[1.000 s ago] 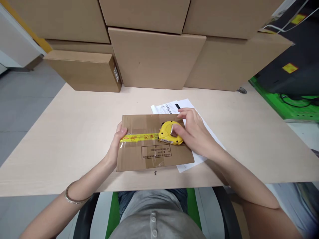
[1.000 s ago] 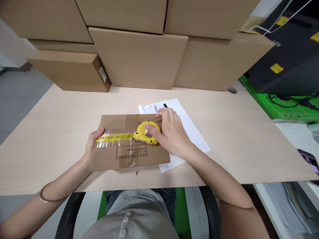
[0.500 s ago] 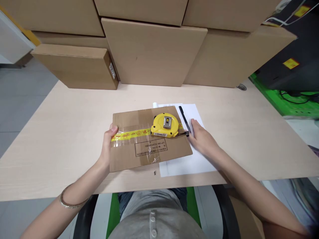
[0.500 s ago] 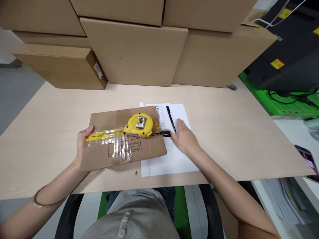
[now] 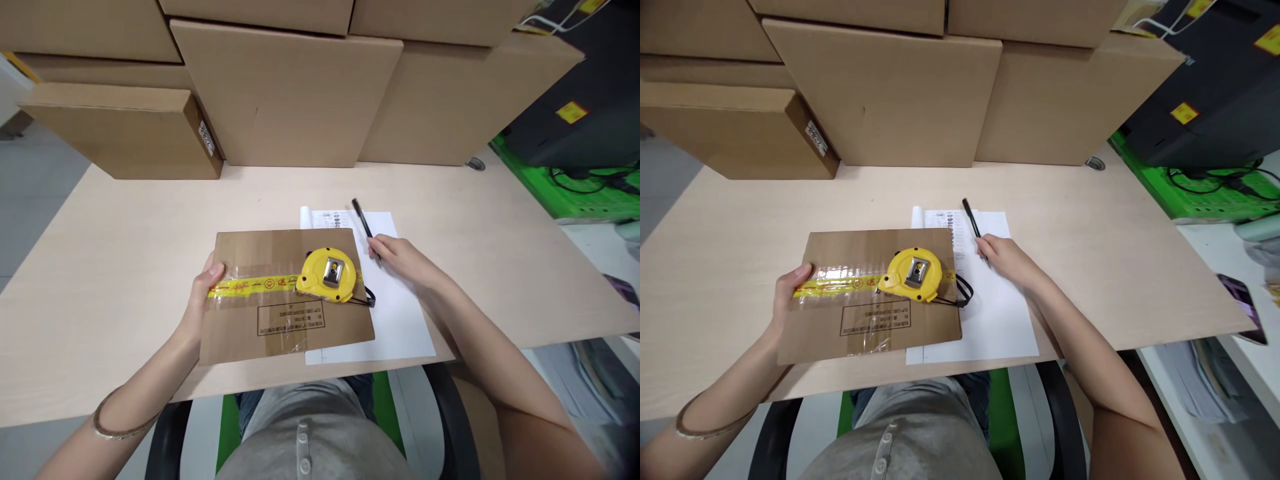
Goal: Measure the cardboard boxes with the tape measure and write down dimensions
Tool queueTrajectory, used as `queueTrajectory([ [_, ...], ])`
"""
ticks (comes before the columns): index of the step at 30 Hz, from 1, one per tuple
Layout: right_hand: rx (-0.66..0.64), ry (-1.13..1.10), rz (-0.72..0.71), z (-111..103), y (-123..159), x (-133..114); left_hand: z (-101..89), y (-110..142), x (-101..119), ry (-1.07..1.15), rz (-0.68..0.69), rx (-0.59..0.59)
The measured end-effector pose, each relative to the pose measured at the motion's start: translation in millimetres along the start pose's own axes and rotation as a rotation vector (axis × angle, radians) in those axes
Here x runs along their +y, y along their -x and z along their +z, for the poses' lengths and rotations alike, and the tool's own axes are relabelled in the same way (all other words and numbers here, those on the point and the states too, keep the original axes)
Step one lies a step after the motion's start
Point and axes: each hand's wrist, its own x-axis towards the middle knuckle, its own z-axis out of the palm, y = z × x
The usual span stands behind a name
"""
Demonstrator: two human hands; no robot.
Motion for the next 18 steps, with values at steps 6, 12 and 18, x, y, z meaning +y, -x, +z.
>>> queueTrajectory([
  [6, -0.038, -0.39, -0.08, 19, -10, 0, -0.2, 2, -2, 0.012, -0.057, 0.057],
  [12, -0.016, -0.49, -0.081, 32, -11, -2, -0.7, 0, -4, 0.045, -0.076, 0.059],
  [18, -0.049, -0.496, -0.063, 29, -13, -4, -0.7, -1, -4, 0.067, -0.131, 0.092],
])
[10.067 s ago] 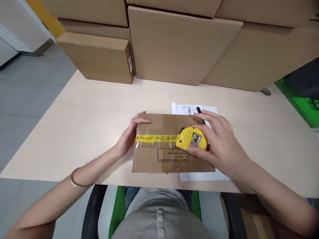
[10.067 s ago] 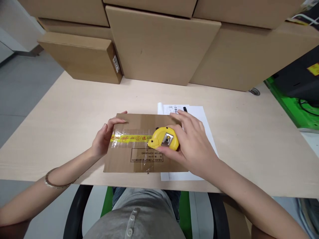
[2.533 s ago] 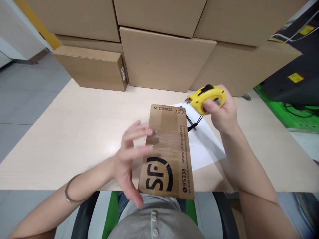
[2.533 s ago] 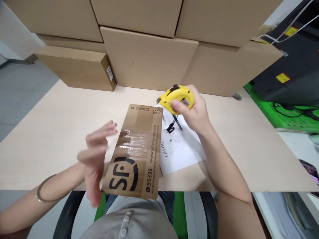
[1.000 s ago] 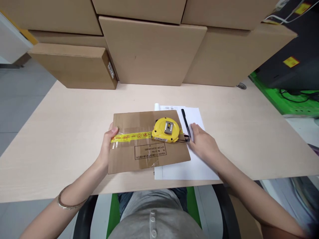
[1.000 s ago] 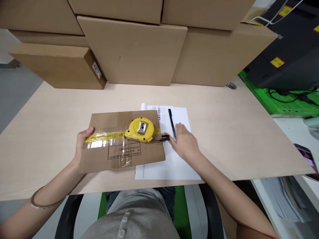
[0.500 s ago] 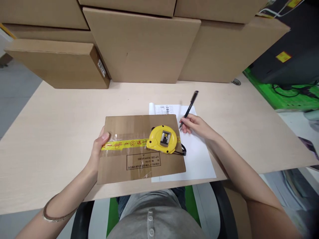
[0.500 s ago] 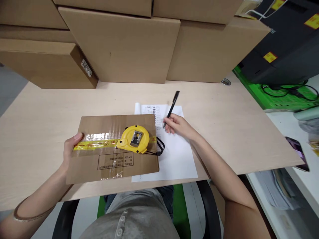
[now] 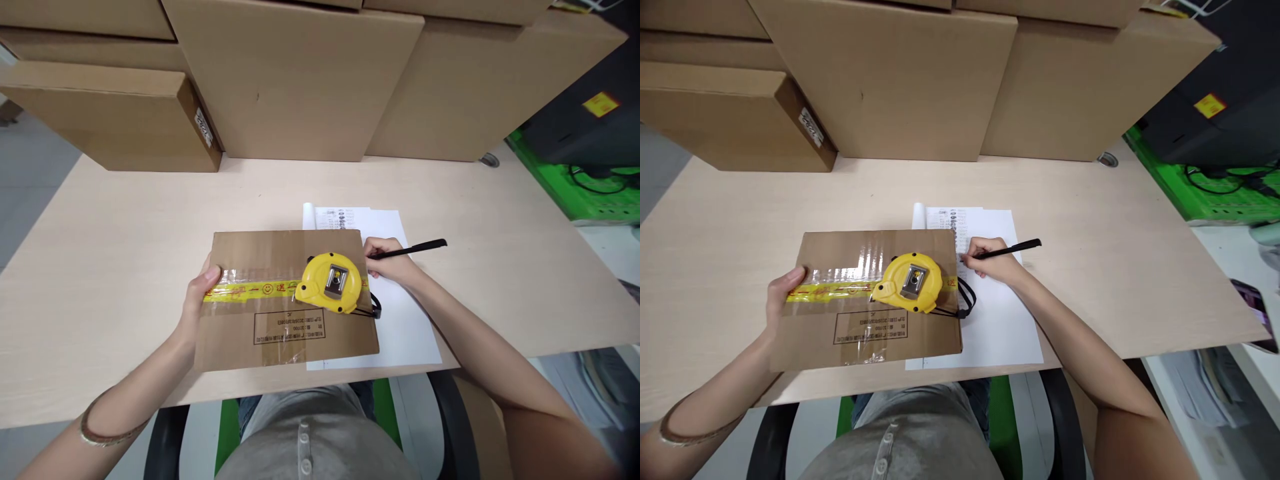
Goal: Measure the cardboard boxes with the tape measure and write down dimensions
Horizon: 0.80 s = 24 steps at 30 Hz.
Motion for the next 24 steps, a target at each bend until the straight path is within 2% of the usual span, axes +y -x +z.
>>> queueTrajectory([
  [11, 0.004, 0.017, 0.022, -0.6, -0.7, -0.7, -1.9, -0.7, -1.2, 0.005, -0.024, 0.031],
  [24, 0.011, 0.037, 0.034, -0.9, 0.2, -2.1, -1.6, -0.4, -1.8, 0.001, -0.008, -0.012],
])
